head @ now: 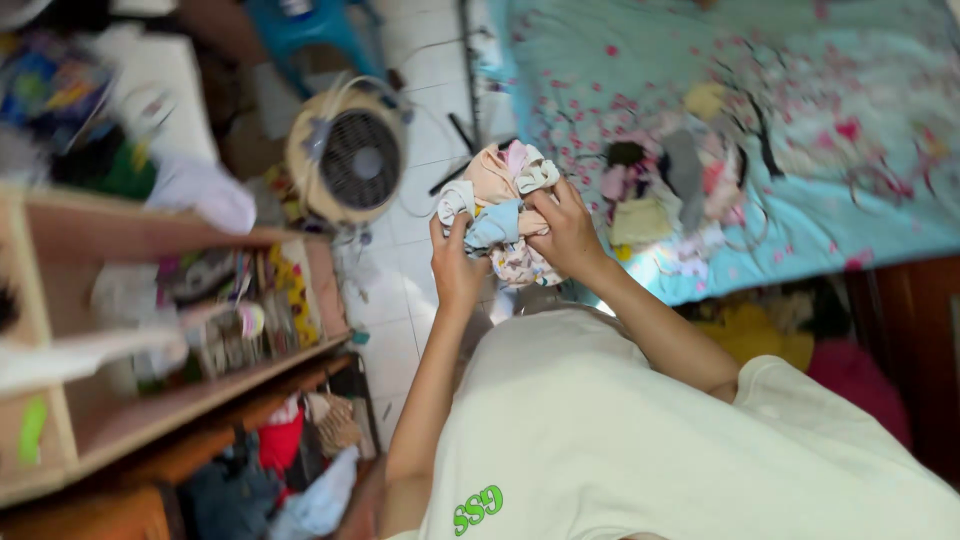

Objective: Organizing and tidying clothes by sorting them from drawers and placing them on a bed.

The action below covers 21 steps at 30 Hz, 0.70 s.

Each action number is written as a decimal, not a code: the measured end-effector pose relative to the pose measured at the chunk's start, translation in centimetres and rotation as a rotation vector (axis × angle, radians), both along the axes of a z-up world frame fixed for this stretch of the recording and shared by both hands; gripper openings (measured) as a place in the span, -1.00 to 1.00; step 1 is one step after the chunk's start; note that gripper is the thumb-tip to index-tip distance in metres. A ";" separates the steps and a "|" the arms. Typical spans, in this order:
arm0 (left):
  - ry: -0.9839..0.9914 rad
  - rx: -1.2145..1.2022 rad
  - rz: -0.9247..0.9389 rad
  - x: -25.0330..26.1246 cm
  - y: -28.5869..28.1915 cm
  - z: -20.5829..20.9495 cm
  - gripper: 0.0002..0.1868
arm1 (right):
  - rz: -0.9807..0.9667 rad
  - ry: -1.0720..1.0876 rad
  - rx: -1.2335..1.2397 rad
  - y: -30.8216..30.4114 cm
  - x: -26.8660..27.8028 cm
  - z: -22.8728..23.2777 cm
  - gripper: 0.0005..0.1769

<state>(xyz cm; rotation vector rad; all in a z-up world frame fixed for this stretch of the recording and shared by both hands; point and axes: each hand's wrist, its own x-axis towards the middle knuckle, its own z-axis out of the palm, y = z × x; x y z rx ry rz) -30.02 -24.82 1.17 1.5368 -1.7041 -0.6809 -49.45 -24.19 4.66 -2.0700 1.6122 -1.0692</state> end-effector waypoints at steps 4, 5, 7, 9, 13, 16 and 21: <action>-0.016 0.061 -0.228 -3.5 -3.4 -0.5 -0.40 | -0.233 -0.021 0.011 0.9 -3.0 -0.3 -0.51; -0.005 0.076 -0.295 -4.2 -4.1 -0.7 -0.41 | -0.281 -0.031 0.024 1.3 -3.6 -0.3 -0.48; -0.004 0.064 -0.408 -5.4 -5.6 -1.1 -0.40 | -0.403 -0.027 0.065 1.7 -4.1 -1.0 -0.48; 0.004 0.051 -0.526 -6.6 -6.9 -1.2 -0.38 | -0.530 -0.023 0.106 2.4 -4.5 -1.3 -0.48; -0.014 0.106 -0.740 -10.1 -9.5 -1.6 -0.36 | -0.721 -0.036 0.093 3.3 -5.8 -2.4 -0.48; -0.022 0.148 -0.869 -12.8 -10.0 -2.6 -0.34 | -0.851 -0.033 0.136 4.8 -6.8 -3.9 -0.48; -0.071 0.247 -1.007 -19.1 -10.6 -4.3 -0.34 | -1.010 -0.017 0.167 6.1 -10.8 -3.7 -0.49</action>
